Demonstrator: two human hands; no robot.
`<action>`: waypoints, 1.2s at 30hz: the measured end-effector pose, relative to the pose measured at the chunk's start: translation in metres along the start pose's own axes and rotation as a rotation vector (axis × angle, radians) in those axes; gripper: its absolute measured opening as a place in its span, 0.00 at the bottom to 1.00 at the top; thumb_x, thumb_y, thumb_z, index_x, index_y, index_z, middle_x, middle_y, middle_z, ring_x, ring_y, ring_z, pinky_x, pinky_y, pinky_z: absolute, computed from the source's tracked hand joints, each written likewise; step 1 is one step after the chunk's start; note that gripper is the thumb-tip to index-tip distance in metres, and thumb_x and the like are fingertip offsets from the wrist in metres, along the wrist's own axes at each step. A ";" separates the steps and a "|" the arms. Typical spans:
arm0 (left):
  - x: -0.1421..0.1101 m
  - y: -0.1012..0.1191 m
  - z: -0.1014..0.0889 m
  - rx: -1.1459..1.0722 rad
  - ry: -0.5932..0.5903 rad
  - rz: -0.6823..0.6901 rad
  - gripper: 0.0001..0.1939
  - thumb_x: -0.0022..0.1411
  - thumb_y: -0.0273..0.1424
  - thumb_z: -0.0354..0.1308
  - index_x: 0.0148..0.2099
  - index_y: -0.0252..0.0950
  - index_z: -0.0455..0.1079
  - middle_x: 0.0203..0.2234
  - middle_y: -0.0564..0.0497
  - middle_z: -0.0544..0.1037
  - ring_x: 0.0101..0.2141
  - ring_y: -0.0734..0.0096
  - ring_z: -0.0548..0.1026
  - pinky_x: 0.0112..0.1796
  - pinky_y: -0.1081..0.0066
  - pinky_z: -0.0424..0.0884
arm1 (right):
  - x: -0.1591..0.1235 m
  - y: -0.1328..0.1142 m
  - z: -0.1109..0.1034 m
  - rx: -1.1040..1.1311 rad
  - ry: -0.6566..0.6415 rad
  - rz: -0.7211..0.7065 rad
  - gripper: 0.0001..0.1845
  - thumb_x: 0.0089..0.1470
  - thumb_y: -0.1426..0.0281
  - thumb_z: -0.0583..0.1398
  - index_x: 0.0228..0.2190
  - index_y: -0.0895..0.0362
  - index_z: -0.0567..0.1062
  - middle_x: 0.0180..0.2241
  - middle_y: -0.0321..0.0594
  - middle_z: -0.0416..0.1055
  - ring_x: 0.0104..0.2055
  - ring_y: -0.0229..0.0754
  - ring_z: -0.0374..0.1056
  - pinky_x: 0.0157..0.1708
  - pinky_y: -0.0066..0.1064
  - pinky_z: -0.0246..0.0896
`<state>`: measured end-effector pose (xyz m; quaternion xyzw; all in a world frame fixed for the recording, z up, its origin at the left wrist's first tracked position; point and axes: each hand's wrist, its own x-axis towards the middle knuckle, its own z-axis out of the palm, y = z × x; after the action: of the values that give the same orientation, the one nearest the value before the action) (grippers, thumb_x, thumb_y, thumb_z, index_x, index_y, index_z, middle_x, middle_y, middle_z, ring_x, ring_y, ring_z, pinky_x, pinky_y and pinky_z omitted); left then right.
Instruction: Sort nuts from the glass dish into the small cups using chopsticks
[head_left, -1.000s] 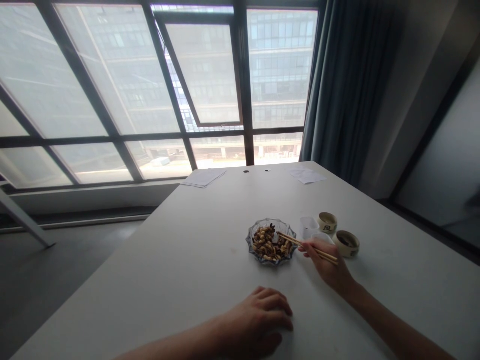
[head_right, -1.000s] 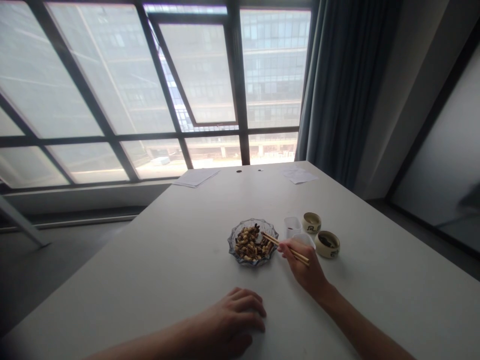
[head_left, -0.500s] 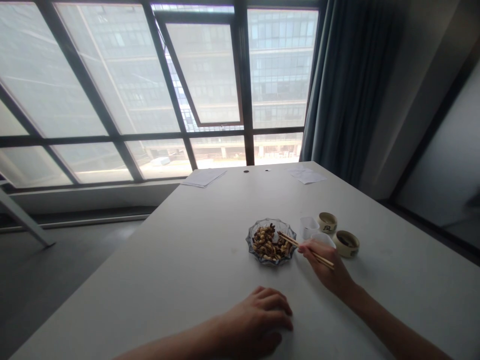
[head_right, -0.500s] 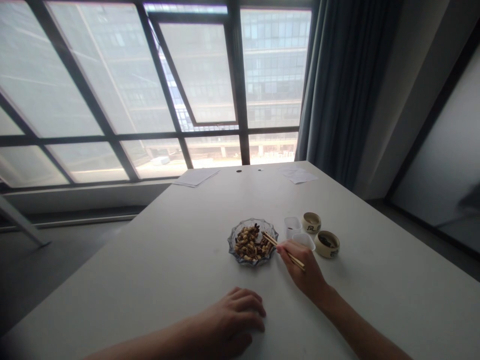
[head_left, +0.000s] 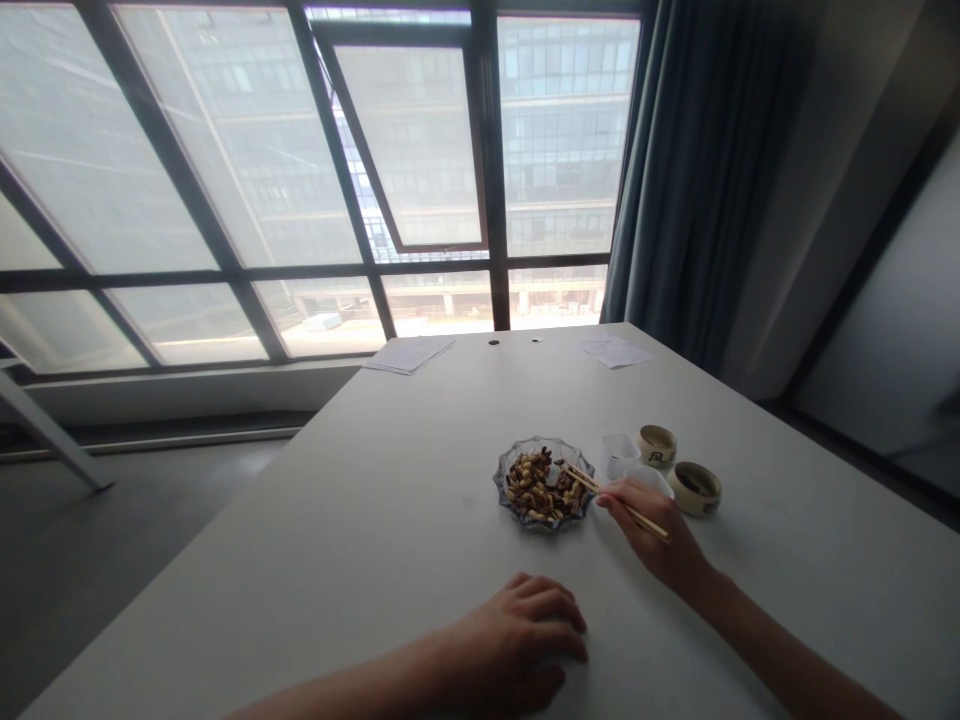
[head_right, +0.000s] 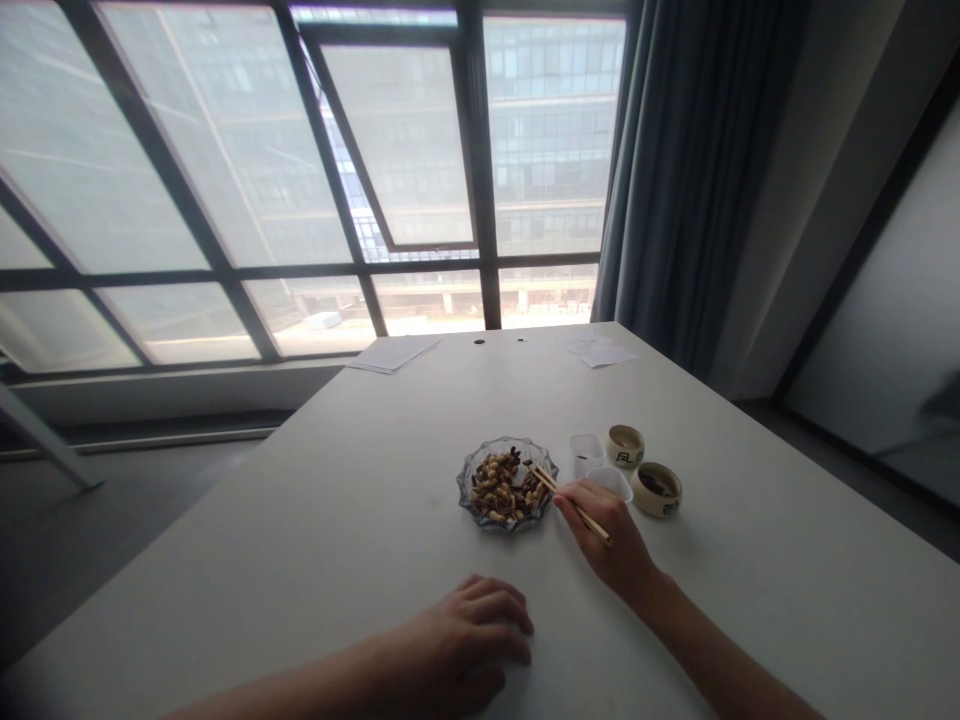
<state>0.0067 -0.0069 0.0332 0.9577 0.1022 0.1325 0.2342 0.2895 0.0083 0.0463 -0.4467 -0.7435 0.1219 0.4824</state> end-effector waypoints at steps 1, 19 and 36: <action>0.000 0.000 0.000 0.000 0.000 -0.001 0.16 0.68 0.29 0.62 0.57 0.46 0.71 0.56 0.48 0.78 0.60 0.57 0.73 0.63 0.58 0.64 | 0.000 0.001 0.000 0.006 -0.004 -0.002 0.13 0.71 0.63 0.58 0.39 0.52 0.82 0.37 0.44 0.80 0.39 0.49 0.76 0.41 0.39 0.70; 0.000 -0.001 0.002 0.007 0.003 -0.002 0.16 0.67 0.29 0.63 0.57 0.45 0.71 0.56 0.48 0.78 0.60 0.57 0.73 0.63 0.59 0.64 | -0.006 0.021 0.007 0.123 0.048 0.144 0.14 0.69 0.59 0.60 0.37 0.53 0.82 0.34 0.40 0.80 0.34 0.46 0.77 0.36 0.36 0.72; 0.000 -0.001 0.001 0.024 0.007 0.001 0.17 0.68 0.28 0.62 0.57 0.45 0.70 0.56 0.50 0.78 0.60 0.59 0.73 0.63 0.61 0.63 | -0.002 0.026 0.011 0.176 0.019 0.102 0.16 0.70 0.59 0.59 0.37 0.53 0.82 0.36 0.43 0.79 0.34 0.44 0.75 0.35 0.34 0.73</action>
<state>0.0069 -0.0070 0.0318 0.9600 0.1040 0.1348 0.2221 0.2945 0.0243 0.0235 -0.4409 -0.7016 0.2067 0.5202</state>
